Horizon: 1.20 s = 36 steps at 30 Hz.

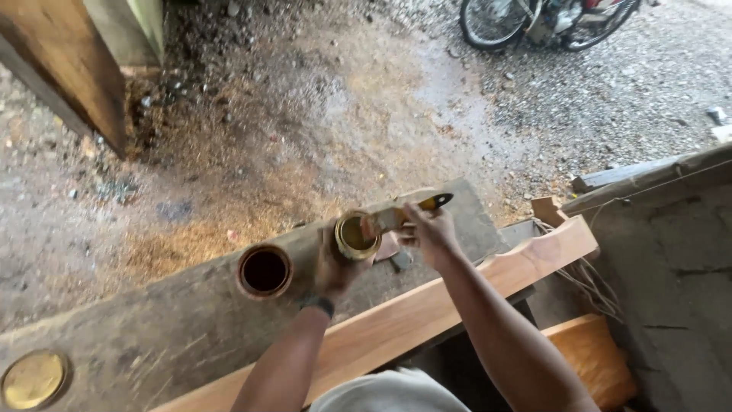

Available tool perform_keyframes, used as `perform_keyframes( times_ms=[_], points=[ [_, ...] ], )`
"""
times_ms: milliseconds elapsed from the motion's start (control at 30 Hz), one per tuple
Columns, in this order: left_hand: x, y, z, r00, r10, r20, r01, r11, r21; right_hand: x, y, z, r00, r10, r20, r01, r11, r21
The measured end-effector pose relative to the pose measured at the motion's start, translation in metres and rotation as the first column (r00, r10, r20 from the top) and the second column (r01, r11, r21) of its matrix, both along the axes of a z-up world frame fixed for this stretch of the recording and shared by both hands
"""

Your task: The person applies a brown finish to a long, curved wooden piece using a paintbrush. They repeatedly dip the brush into a paint can and spread the finish along the length of the wood, which is resting on a workbench.

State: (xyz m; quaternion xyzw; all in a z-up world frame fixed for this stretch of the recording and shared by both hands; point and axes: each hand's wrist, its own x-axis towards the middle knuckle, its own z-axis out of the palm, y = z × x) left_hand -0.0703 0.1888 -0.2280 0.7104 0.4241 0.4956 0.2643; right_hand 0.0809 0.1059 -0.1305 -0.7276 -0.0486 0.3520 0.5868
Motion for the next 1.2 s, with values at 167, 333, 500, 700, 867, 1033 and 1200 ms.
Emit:
perform_keyframes(
  times_ms=[167,333,500,700,867,1033,1200],
  points=[
    [-0.031,-0.022,0.030,0.960,-0.277,-0.031,0.276,0.961,-0.034,0.003,-0.006,0.044,0.793,0.457,0.403,-0.406,0.890,-0.209],
    [-0.023,-0.055,0.065,0.870,-0.488,-0.067,0.491,0.871,0.019,0.030,-0.025,0.105,0.406,0.810,0.423,-0.556,0.587,-0.589],
    [0.019,-0.093,0.072,0.908,-0.419,0.004,0.411,0.893,0.182,0.083,-0.074,0.122,0.245,0.884,0.397,-0.583,0.462,-0.668],
    [0.076,-0.145,0.079,0.883,-0.453,-0.124,0.465,0.878,0.109,0.125,-0.154,0.091,0.497,0.704,0.507,-0.743,0.647,-0.171],
    [0.107,-0.182,0.080,0.817,-0.576,-0.017,0.574,0.817,-0.050,0.215,-0.248,0.041,0.789,0.494,0.366,-0.551,0.832,0.064],
    [0.124,-0.199,0.077,0.787,-0.615,0.048,0.617,0.787,-0.018,0.305,-0.333,0.013,0.993,-0.116,0.011,0.110,0.969,0.222],
    [0.124,-0.205,0.080,0.852,-0.515,0.091,0.512,0.786,-0.346,0.331,-0.352,-0.037,0.271,0.111,0.956,0.145,0.977,-0.155]
  ],
)
